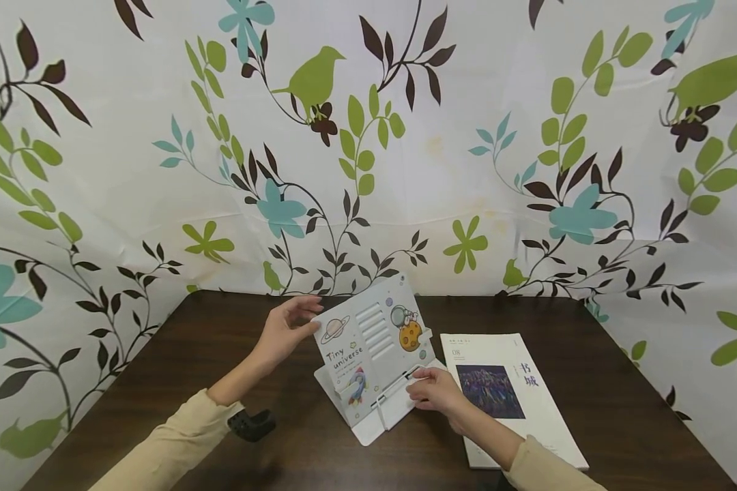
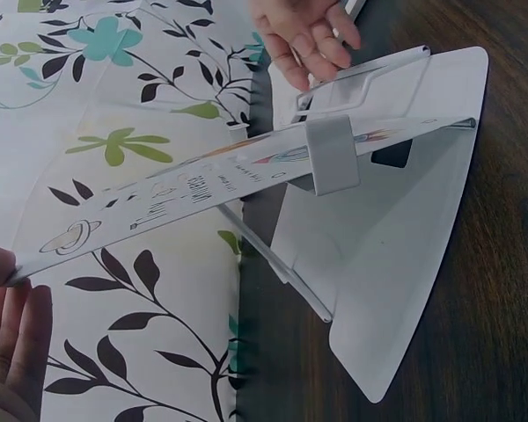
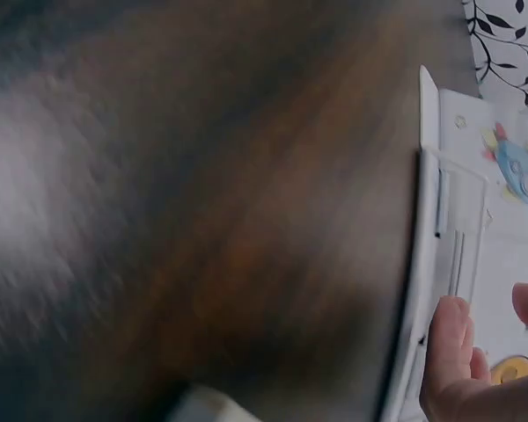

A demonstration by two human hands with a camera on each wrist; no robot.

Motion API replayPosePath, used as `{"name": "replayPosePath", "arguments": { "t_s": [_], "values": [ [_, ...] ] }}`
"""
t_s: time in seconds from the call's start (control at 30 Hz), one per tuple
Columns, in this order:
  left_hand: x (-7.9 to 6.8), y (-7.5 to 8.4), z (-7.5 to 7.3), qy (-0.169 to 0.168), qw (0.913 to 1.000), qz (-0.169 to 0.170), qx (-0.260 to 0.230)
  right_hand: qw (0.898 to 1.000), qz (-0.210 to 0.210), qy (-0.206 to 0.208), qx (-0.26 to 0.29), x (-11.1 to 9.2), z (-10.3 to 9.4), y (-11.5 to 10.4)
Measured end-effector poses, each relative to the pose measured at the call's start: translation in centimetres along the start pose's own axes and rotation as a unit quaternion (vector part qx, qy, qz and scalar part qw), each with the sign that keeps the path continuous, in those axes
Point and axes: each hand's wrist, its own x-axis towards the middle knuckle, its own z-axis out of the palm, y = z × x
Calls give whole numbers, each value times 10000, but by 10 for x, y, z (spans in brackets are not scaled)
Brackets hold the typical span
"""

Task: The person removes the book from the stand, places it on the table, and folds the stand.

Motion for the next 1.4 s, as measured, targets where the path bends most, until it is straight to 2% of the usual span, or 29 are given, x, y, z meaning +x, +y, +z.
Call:
{"name": "replayPosePath", "arguments": {
  "t_s": [0.37,0.53,0.77,1.0,1.4],
  "values": [
    [-2,-1,1,-219,9998,4,-16,9993,48,-151,337,1,8,6],
    [-3,-1,0,-213,9998,37,5,9984,124,-82,545,7,15,4],
    [-4,-5,0,-392,9988,207,219,9951,232,75,956,11,27,5],
    [-7,0,1,-433,9988,-24,205,9918,154,144,1257,11,35,6],
    [-9,1,2,-377,9991,-142,103,9875,112,197,1557,12,40,7]
  ]
}}
